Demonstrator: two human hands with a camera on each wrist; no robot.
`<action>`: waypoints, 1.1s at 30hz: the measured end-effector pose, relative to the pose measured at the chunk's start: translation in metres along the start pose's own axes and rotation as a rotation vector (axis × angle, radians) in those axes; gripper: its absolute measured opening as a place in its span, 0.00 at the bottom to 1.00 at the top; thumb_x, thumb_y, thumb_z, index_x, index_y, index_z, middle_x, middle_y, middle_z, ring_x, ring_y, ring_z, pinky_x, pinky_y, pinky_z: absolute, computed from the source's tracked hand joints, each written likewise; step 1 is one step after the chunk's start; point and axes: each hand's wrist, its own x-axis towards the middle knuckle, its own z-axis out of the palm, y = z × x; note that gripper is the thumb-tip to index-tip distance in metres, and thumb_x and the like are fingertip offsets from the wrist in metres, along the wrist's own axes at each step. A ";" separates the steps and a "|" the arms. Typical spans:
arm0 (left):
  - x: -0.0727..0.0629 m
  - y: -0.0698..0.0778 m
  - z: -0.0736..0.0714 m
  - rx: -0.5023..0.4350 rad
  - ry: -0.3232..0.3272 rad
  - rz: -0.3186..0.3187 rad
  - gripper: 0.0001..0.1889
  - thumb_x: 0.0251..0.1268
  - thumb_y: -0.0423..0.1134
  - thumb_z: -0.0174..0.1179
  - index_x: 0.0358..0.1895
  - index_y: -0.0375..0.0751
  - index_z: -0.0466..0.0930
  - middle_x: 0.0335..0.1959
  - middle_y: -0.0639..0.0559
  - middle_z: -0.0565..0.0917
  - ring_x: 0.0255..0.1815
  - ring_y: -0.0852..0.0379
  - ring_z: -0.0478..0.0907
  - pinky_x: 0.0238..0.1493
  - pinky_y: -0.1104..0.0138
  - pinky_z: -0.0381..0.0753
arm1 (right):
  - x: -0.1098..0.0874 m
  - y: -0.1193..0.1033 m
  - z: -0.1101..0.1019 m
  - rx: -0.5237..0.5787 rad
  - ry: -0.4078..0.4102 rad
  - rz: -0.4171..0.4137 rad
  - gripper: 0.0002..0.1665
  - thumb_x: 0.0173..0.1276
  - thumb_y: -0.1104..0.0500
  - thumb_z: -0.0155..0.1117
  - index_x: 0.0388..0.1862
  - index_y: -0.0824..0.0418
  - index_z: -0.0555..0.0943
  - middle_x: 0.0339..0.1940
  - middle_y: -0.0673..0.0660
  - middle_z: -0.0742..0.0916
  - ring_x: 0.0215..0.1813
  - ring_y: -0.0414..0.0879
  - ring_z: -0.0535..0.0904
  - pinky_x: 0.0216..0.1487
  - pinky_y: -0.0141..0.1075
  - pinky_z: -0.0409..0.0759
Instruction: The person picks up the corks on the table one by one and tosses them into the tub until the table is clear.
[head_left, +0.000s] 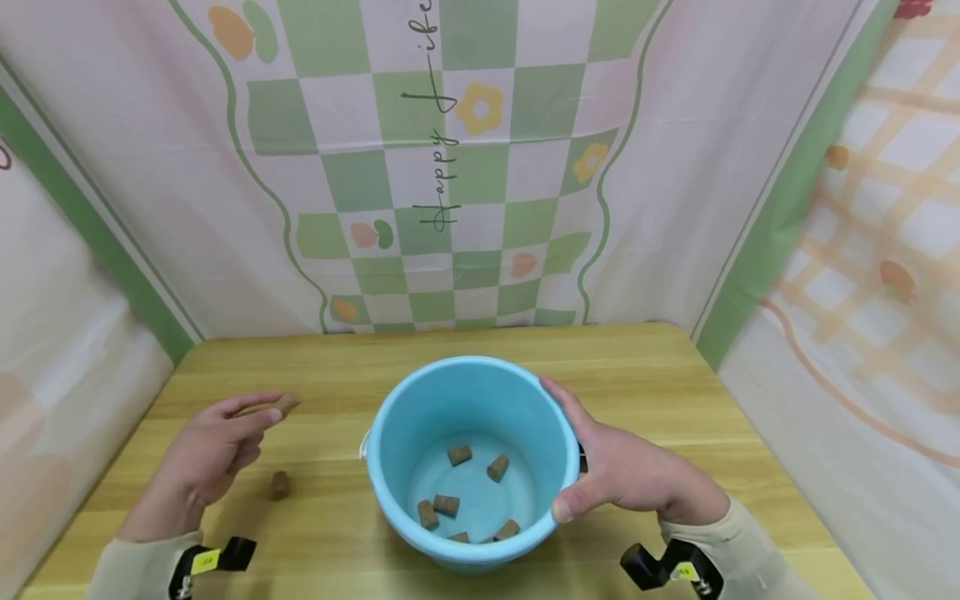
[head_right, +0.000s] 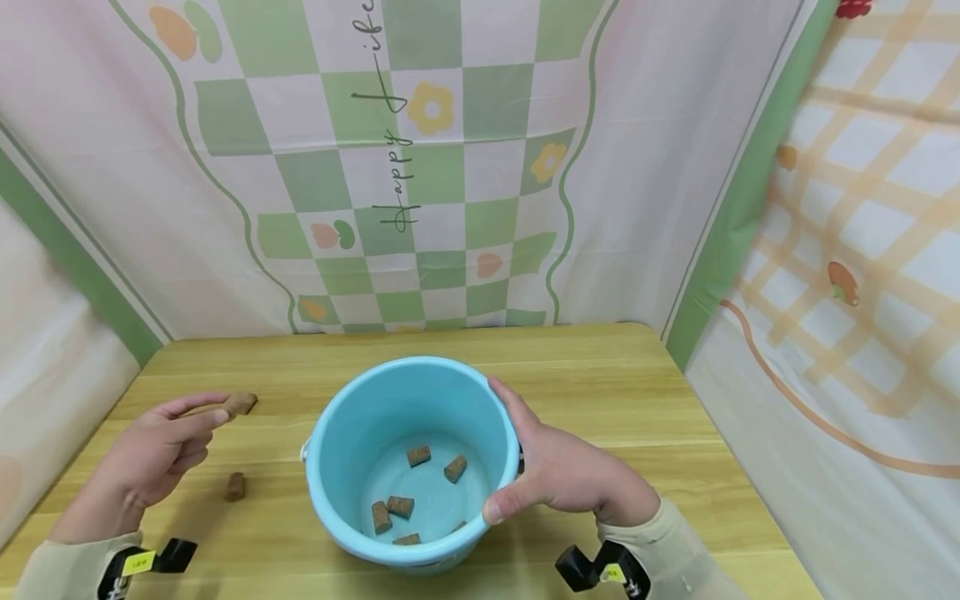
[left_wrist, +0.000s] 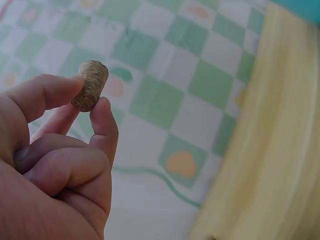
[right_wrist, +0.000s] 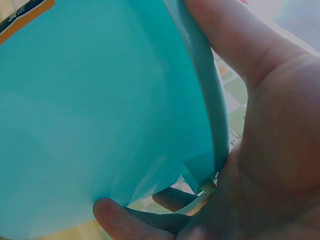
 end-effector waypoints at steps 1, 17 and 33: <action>-0.002 0.003 0.004 -0.014 -0.017 0.020 0.10 0.71 0.31 0.62 0.48 0.48 0.87 0.41 0.54 0.84 0.15 0.66 0.60 0.19 0.68 0.54 | 0.000 0.000 0.000 0.002 0.001 0.007 0.78 0.51 0.63 0.82 0.80 0.37 0.32 0.72 0.66 0.66 0.62 0.65 0.72 0.55 0.54 0.77; -0.018 0.037 0.049 -0.012 -0.121 0.119 0.14 0.69 0.25 0.60 0.45 0.48 0.89 0.34 0.56 0.83 0.15 0.67 0.60 0.18 0.69 0.55 | 0.001 -0.003 0.001 0.007 -0.005 0.005 0.79 0.49 0.64 0.82 0.81 0.37 0.33 0.72 0.64 0.66 0.61 0.64 0.73 0.55 0.54 0.77; -0.012 0.048 0.090 0.227 -0.092 0.081 0.18 0.65 0.37 0.68 0.54 0.32 0.83 0.36 0.46 0.83 0.13 0.63 0.58 0.16 0.72 0.58 | 0.002 0.000 0.000 0.010 -0.002 -0.001 0.79 0.49 0.64 0.82 0.80 0.34 0.33 0.72 0.64 0.65 0.61 0.64 0.73 0.55 0.53 0.77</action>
